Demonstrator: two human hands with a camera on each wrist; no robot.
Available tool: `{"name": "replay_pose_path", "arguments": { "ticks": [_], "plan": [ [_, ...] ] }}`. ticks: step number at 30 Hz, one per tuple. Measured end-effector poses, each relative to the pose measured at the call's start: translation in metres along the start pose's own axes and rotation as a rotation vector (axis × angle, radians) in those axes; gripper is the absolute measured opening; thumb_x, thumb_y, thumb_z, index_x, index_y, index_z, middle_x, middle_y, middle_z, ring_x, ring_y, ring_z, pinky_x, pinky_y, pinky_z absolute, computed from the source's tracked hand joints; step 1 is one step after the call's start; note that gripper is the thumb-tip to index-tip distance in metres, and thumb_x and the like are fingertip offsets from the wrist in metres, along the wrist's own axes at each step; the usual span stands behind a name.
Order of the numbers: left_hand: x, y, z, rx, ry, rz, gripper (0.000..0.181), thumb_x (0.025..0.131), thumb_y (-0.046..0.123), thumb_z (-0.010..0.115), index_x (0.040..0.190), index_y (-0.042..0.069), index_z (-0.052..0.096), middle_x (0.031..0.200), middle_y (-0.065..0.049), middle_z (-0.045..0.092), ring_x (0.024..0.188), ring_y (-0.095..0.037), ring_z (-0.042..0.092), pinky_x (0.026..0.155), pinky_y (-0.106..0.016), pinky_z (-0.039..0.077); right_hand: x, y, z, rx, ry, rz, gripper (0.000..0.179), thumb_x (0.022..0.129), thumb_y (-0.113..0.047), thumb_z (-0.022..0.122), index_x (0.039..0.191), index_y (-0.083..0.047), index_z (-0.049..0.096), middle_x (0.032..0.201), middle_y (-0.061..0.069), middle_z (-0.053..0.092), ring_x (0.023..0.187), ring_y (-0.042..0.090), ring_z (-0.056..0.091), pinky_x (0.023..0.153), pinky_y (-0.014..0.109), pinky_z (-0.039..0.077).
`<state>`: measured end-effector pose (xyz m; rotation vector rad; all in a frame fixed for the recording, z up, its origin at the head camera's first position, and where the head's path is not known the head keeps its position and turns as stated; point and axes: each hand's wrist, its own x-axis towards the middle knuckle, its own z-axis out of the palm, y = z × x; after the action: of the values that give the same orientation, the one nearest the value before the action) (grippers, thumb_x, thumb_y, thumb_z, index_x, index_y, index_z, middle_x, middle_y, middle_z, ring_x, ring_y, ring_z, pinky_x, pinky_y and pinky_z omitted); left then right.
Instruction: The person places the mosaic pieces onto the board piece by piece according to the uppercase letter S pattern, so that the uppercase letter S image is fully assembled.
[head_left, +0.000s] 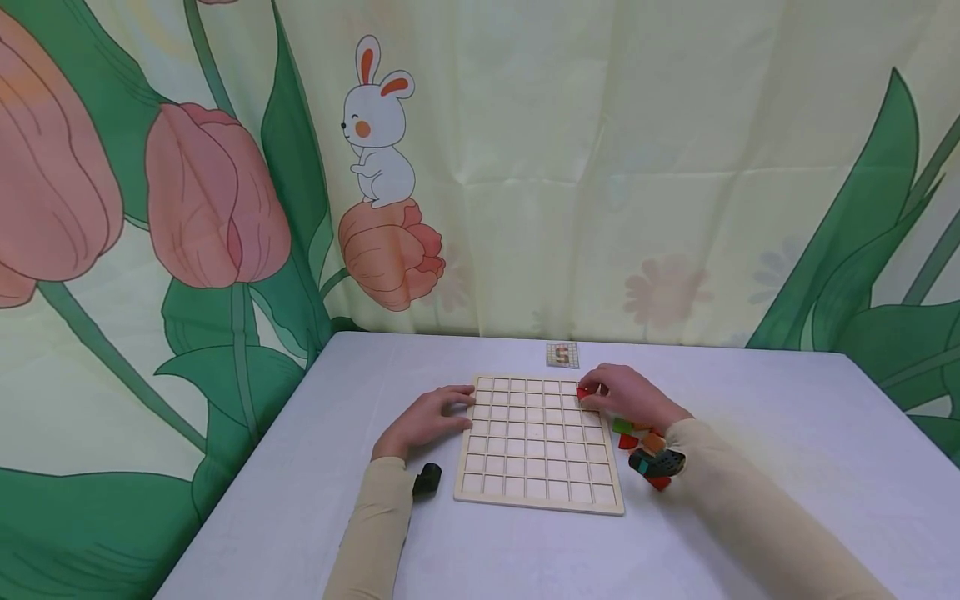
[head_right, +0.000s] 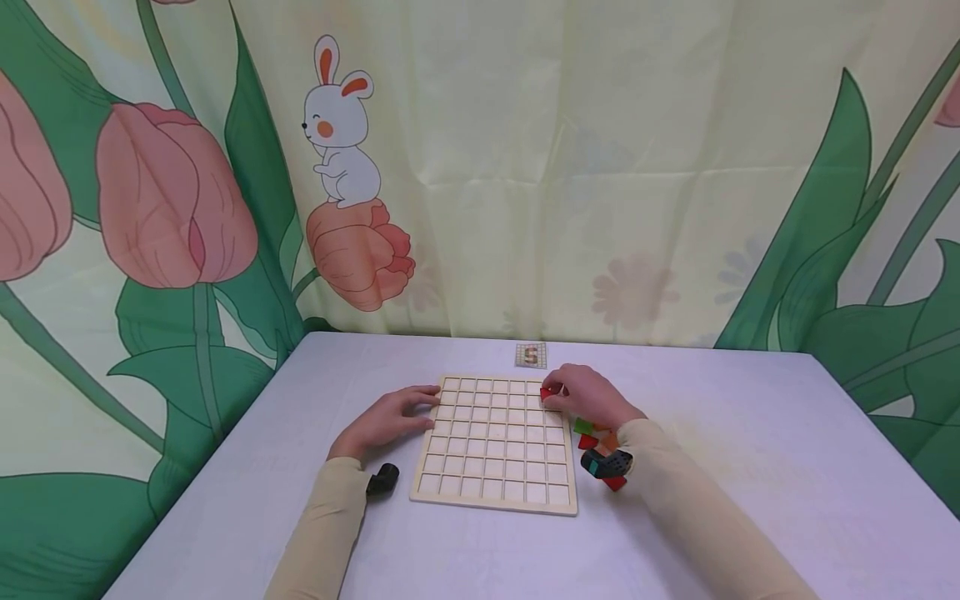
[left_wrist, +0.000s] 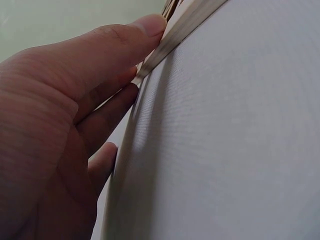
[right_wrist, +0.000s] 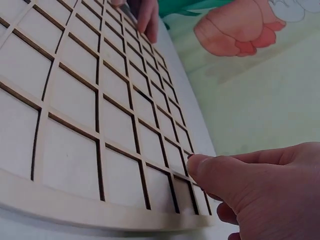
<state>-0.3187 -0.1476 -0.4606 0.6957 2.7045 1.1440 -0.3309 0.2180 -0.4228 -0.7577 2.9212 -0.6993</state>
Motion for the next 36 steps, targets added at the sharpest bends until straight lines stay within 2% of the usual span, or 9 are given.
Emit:
{"name": "replay_pose_path", "arguments": {
  "ticks": [12,27,36],
  "plan": [
    [0.001,0.000,0.001,-0.004,0.005,-0.007,0.039,0.088,0.024,0.073,0.125,0.012,0.067,0.145,0.005,0.050,0.139,-0.019,0.038,0.114,-0.039,0.031,0.015,-0.022,0.018,-0.032,0.051,-0.076,0.017,0.087,-0.019,0.075,0.100,-0.009,0.071,0.085,-0.005,0.063,0.079,0.012,0.056,0.073,0.033,0.051],
    [0.004,-0.004,0.001,-0.007,-0.001,-0.006,0.040,0.088,0.025,0.074,0.125,0.012,0.066,0.145,0.005,0.050,0.139,-0.019,0.038,0.114,-0.040,0.031,0.024,-0.032,0.030,-0.009,0.061,-0.052,0.021,0.087,-0.018,0.074,0.103,-0.005,0.070,0.087,-0.001,0.065,0.080,0.015,0.057,0.076,0.035,0.051],
    [0.005,-0.006,0.001,-0.004,-0.004,-0.003,0.040,0.088,0.026,0.073,0.125,0.013,0.066,0.145,0.005,0.050,0.139,-0.019,0.038,0.114,-0.039,0.031,0.027,-0.033,0.031,0.005,0.041,-0.055,0.013,0.088,-0.015,0.072,0.098,-0.007,0.072,0.083,-0.004,0.066,0.078,0.014,0.057,0.074,0.033,0.051]
  ]
}}
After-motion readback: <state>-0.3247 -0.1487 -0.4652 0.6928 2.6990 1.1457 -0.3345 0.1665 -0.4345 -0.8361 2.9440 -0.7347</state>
